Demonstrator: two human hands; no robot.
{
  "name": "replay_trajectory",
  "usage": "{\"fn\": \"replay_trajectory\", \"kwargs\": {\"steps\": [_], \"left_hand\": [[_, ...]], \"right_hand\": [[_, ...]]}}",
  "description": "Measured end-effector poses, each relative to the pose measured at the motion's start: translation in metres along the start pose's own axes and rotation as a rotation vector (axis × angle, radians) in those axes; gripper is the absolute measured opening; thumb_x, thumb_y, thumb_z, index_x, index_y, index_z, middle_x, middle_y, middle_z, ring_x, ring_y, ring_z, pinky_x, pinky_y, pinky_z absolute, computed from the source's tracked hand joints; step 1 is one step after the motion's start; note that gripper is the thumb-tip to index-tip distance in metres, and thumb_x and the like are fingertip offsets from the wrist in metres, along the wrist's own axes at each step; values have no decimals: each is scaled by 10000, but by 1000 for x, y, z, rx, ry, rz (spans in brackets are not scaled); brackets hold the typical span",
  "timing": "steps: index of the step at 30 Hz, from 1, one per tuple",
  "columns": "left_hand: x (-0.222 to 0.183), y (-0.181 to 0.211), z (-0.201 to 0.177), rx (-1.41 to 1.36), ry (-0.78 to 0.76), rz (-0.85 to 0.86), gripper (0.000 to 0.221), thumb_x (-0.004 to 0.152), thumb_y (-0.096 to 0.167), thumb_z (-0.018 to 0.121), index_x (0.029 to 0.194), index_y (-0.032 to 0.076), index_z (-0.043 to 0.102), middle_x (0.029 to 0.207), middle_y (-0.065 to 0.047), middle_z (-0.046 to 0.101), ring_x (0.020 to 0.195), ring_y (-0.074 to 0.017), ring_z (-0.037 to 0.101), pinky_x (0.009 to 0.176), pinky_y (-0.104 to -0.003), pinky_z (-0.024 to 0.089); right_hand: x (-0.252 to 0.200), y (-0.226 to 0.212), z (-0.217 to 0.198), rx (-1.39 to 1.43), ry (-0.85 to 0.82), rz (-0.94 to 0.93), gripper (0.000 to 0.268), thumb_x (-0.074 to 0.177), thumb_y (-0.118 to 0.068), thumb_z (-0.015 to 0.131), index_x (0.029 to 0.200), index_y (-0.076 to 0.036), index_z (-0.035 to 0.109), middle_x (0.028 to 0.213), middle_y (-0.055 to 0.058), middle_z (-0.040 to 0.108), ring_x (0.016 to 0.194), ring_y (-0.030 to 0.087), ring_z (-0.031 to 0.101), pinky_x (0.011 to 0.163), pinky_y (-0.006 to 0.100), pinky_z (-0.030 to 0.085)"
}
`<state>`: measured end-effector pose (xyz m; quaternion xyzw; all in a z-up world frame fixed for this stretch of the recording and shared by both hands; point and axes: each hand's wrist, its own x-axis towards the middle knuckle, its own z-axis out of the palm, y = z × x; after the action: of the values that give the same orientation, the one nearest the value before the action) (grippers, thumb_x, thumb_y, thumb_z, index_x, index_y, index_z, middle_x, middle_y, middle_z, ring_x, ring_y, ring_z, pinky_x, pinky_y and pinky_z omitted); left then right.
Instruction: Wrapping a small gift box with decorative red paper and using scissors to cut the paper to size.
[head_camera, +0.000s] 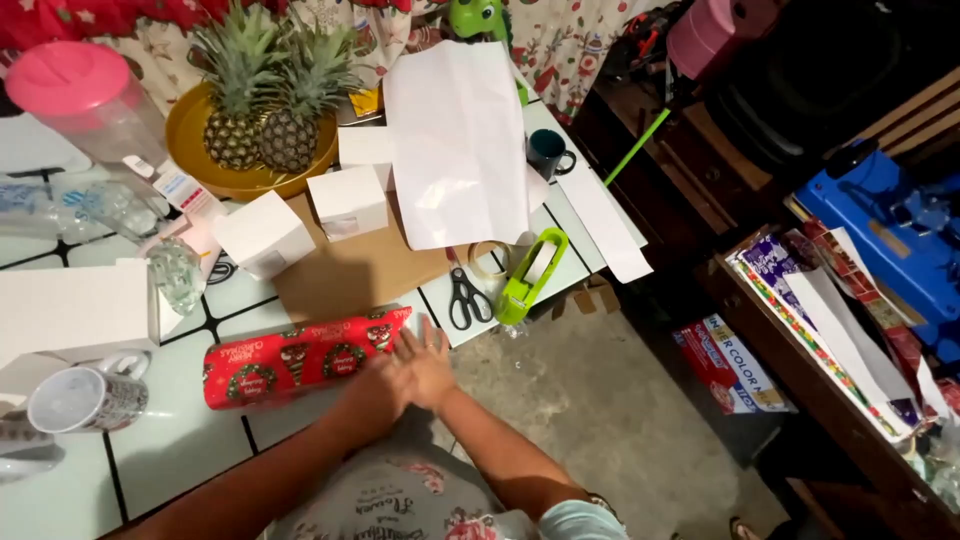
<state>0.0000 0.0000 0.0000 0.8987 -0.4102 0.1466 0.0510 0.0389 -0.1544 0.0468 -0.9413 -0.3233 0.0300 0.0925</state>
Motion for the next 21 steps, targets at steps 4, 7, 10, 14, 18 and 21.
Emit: {"fn": "replay_trajectory", "kwargs": {"steps": [4,7,10,14,18,21], "left_hand": [[7,-41,-121,355,-186,-264,579,843,592,565,1253,189,630,1200,19,627,1123,-279,594,1020,-622,369],[-18,-75,-85,289,-193,-524,1425,394,815,824,1557,143,347,1316,-158,580,1085,-368,674,1076,-592,398],[-19,-91,-66,140,-231,-516,1447,415,766,838,1594,127,292,1199,-142,622,1120,-389,644,1034,-546,438],[-23,-79,-69,380,-10,-422,1316,339,768,676,1458,96,512,1009,-102,602,900,-295,599,811,-470,464],[-21,-82,-66,347,-183,-458,1317,513,784,703,1567,83,341,1185,-92,534,1055,-294,555,852,-448,422],[-10,-77,-84,258,-341,-505,1323,551,707,793,1598,95,264,1298,-105,500,1154,-303,538,937,-481,432]], "right_hand": [[15,-20,70,173,81,37,507,786,-240,692,1271,-95,682,1445,146,584,1498,495,288,1153,588,282],[24,-30,107,722,258,-27,683,715,7,620,1393,9,543,1373,240,571,1354,512,470,1120,543,403],[44,-36,118,995,152,153,713,727,17,593,1434,-41,520,1357,250,544,1324,495,482,1123,545,406],[48,-40,172,1511,191,274,536,623,218,576,1083,-39,670,921,126,634,796,292,660,672,380,561],[48,-65,104,1781,367,456,314,583,149,640,850,-6,699,671,77,622,604,184,633,561,309,506],[52,-75,102,1983,501,681,69,858,-59,676,884,-76,737,788,67,620,732,174,589,710,313,505]]}}
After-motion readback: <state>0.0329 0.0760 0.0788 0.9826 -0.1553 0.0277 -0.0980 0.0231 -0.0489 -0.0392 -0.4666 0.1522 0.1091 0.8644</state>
